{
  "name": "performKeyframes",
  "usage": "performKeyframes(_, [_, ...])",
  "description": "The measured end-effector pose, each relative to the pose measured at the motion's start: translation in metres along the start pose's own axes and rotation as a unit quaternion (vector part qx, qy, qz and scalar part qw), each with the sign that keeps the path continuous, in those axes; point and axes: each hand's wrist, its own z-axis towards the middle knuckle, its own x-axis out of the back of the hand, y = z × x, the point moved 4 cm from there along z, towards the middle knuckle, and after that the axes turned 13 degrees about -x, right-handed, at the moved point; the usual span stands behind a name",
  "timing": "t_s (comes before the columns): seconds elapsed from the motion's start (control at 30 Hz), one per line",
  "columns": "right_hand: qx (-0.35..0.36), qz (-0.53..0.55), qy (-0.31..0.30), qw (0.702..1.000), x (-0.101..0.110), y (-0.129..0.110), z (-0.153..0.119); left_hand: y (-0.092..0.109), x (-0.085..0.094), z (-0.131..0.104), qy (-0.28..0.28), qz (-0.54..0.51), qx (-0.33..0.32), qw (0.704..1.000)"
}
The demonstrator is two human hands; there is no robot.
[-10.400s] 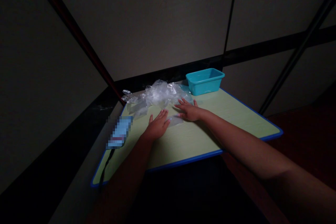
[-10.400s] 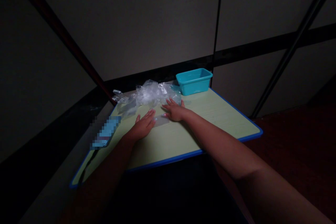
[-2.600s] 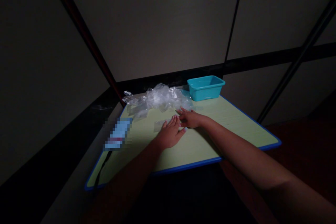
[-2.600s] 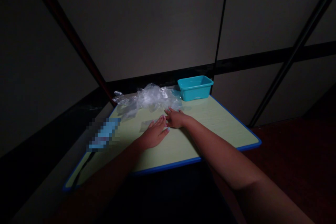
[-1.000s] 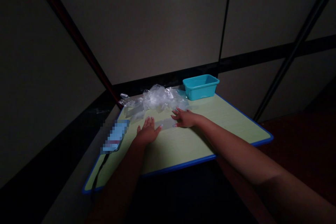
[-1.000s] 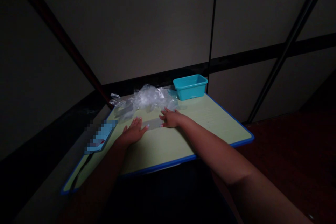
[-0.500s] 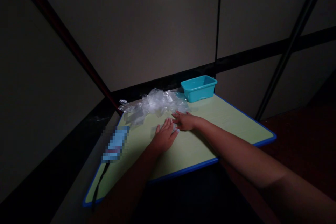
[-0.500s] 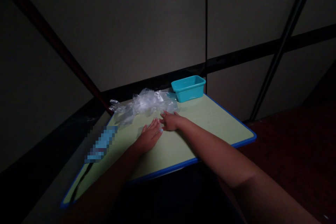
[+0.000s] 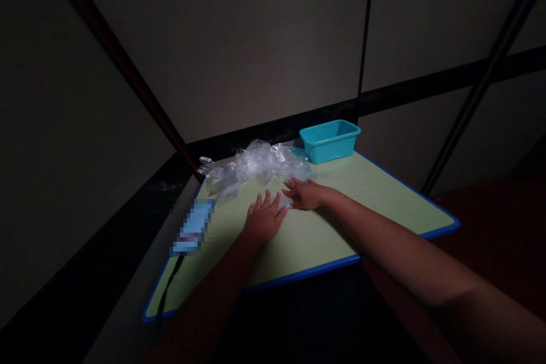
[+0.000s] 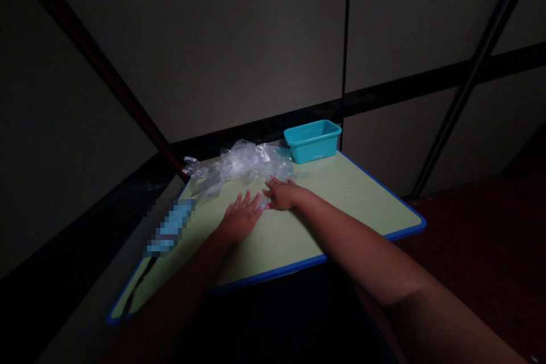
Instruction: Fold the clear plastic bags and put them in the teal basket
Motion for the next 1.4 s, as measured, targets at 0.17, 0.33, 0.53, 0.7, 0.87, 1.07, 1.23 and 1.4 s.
performKeyframes(0.17, [0.002, -0.001, 0.0, 1.0, 0.0, 0.0, 0.0, -0.003, -0.001, -0.001, 0.005, -0.009, 0.025, 1.0])
performKeyframes(0.33, [-0.001, -0.006, -0.004, 1.0, -0.001, 0.001, 0.0, -0.01, -0.002, -0.003, -0.001, -0.02, 0.036, 0.999])
performKeyframes(0.53, [-0.006, -0.003, -0.006, 1.0, -0.002, 0.002, 0.001, -0.026, -0.001, -0.005, -0.013, -0.015, 0.071, 0.997])
performKeyframes(0.7, [-0.005, -0.01, -0.012, 1.0, -0.001, 0.001, 0.0, -0.041, 0.0, -0.006, 0.0, 0.021, 0.167, 0.986])
performKeyframes(0.87, [-0.004, -0.012, -0.011, 1.0, 0.0, 0.0, -0.001, -0.041, 0.004, -0.007, 0.024, 0.013, 0.15, 0.988])
performKeyframes(1.07, [-0.002, -0.016, -0.011, 1.0, 0.002, -0.002, -0.002, -0.008, 0.008, -0.003, 0.031, -0.008, -0.092, 0.995])
performKeyframes(1.23, [-0.001, -0.018, -0.012, 1.0, 0.001, -0.001, -0.001, 0.011, 0.006, -0.002, 0.008, -0.014, -0.158, 0.987])
performKeyframes(1.4, [0.0, -0.005, -0.007, 1.0, -0.002, 0.002, 0.001, 0.012, 0.004, -0.001, -0.02, -0.018, -0.144, 0.989])
